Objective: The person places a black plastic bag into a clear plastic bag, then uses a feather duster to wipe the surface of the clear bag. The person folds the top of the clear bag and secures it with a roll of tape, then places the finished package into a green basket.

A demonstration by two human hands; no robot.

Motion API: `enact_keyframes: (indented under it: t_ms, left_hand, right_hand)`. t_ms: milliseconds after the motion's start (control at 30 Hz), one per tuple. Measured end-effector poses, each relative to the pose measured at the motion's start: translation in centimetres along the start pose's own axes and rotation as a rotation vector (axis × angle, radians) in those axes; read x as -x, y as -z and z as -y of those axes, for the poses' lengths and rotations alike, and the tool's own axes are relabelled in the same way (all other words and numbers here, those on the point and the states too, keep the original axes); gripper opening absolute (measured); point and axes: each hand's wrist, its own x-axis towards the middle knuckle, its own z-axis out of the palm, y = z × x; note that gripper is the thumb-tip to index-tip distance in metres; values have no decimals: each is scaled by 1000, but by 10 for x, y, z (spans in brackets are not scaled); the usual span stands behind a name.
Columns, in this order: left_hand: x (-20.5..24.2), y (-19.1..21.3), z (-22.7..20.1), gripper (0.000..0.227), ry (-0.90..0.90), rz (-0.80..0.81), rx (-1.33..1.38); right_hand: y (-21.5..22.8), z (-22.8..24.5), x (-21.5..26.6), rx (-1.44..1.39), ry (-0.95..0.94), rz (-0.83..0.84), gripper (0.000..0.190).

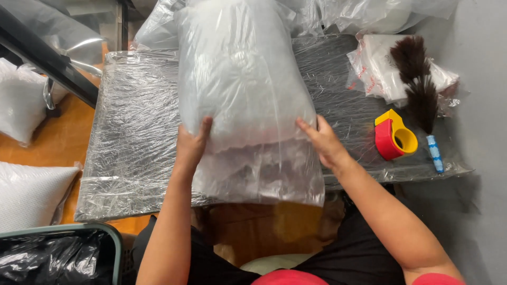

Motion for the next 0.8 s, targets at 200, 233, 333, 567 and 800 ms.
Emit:
enact_keyframes:
  t_ms: [200, 233, 333, 567, 800]
  left_hand:
    - [-21, 1, -5, 97, 4, 38, -9]
    - [-22, 4, -2, 97, 9, 32, -4]
    - [-13, 17, 6, 84, -1, 118, -246]
    - [-11, 60, 42, 71, 92, 266, -412]
    - [2, 84, 44, 53, -49, 118, -379]
  right_hand:
    - [59, -42, -56, 205, 2, -26, 105]
    - [62, -45, -50, 212, 2, -20, 105]
    - [76, -66, -34, 203, -48, 7, 85]
    - [107, -64, -35, 525, 199, 117, 54]
    - [132, -63, -48, 1100, 204, -12, 45]
